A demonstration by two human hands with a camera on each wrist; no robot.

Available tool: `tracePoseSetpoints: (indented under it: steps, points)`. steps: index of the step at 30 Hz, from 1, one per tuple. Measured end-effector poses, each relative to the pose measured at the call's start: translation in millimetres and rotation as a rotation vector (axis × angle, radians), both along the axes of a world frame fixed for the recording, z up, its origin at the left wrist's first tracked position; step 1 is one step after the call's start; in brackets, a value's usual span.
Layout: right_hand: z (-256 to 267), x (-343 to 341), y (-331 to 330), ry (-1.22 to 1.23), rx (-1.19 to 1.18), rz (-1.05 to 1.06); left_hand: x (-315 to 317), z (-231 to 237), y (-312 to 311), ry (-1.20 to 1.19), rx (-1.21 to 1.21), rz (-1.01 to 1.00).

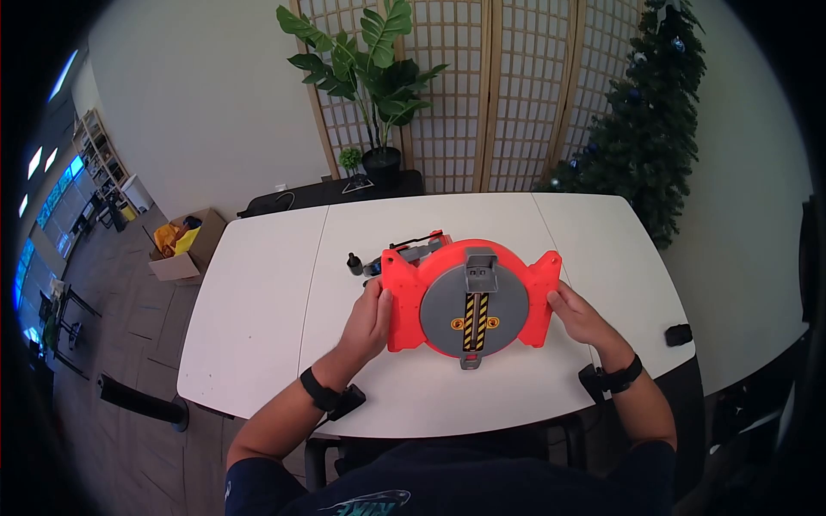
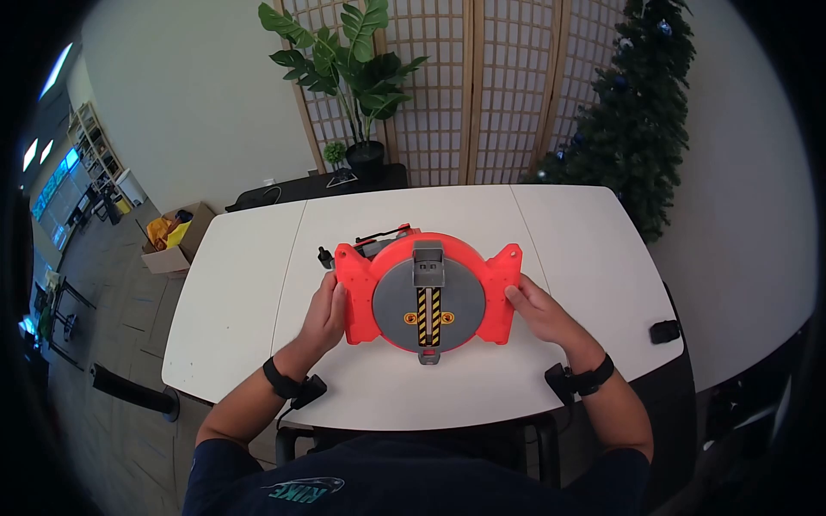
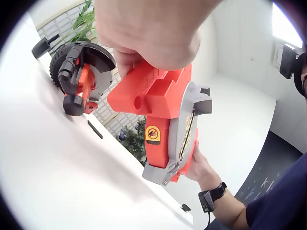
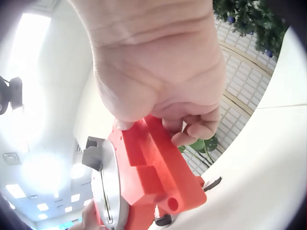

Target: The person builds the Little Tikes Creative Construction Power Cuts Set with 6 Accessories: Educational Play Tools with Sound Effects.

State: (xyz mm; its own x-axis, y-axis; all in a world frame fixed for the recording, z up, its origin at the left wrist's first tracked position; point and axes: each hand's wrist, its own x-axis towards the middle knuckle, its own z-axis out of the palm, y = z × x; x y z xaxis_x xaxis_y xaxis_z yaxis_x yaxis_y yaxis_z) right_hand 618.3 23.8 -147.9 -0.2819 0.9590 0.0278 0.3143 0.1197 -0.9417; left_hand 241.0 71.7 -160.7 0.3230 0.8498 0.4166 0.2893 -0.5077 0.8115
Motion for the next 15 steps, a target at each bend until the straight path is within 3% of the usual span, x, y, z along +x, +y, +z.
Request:
tracePoseSetpoints:
  steps: [5, 7, 15]
  points:
    - [-5.0, -19.7, -1.6, 0.128, -0.106, -0.135, 4.0, -5.5, 1.6, -0.027, -0.073, 0.023]
    - [-13.0, -23.1, 1.2, 0.448, -0.28, -0.176, 3.3, -8.6, 2.7, 0.05, -0.183, 0.035]
    - [-19.4, -29.6, 4.8, 0.538, -0.28, -0.235, 3.8, -5.3, 1.7, 0.192, -0.207, -0.029]
